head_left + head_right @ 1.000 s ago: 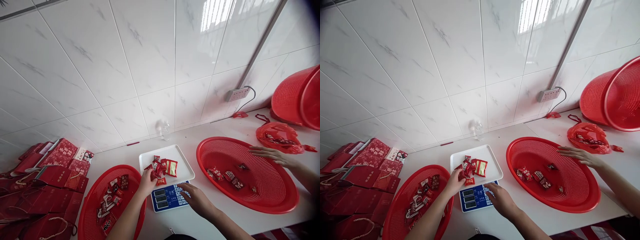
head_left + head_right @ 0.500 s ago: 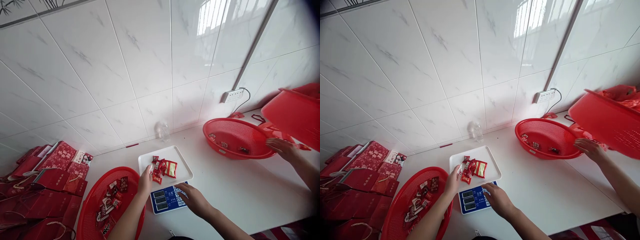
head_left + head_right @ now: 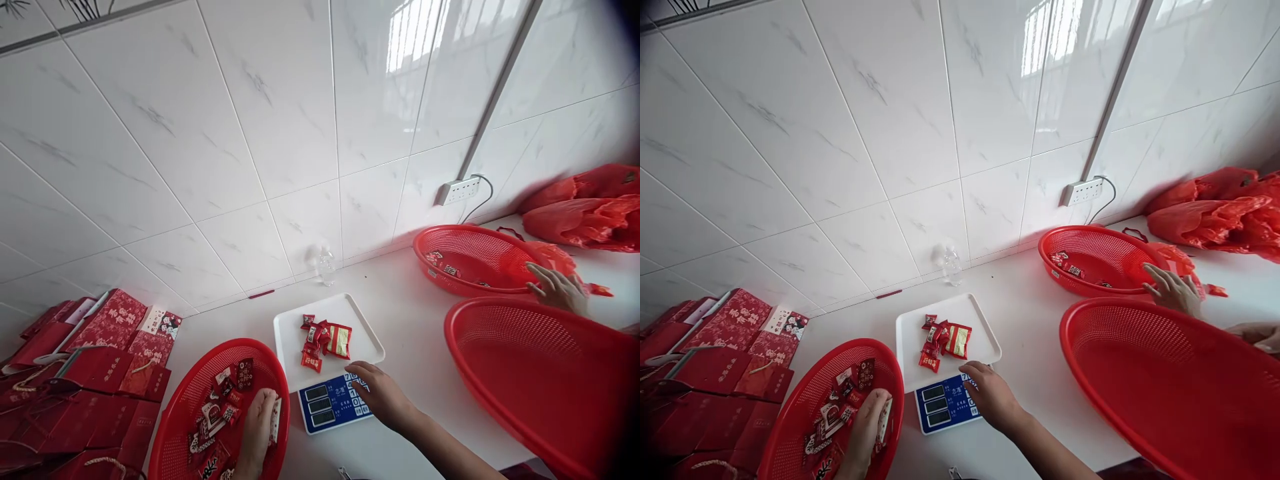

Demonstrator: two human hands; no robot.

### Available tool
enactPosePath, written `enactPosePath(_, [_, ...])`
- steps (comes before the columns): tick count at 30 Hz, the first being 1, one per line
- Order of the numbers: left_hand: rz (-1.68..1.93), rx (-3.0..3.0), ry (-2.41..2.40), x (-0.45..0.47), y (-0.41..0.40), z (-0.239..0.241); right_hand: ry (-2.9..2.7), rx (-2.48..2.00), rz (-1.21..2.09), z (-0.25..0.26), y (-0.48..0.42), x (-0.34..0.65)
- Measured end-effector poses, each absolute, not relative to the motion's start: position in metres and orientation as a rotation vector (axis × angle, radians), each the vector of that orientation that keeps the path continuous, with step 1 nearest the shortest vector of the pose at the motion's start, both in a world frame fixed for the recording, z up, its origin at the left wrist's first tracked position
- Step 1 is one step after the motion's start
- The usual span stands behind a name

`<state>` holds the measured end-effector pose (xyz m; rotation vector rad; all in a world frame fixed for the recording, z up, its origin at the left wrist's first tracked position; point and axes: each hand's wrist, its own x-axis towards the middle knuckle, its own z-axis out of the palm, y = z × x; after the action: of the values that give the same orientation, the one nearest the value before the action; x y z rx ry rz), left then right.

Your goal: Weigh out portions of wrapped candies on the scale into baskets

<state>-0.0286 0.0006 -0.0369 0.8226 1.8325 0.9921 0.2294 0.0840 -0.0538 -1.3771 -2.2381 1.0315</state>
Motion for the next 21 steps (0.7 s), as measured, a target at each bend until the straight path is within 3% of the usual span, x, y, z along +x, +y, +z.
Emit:
enactPosePath(4, [0.709, 0.981, 2.026, -0.042, -0.015, -0.058, -2.212, -1.412, 0.875, -0.067, 0.090, 0.234])
enactPosePath(13, [0.528, 0.890, 2.184, -0.072, -0.026, -0.099, -2.115, -1.620, 0.523, -0.088, 0.103, 0.281])
enactPosePath(21, [0.084, 1.211, 2.126, -0.080, -0.025, -0.131, -2.504, -1.478, 0.614, -0.065, 0.100, 0.180])
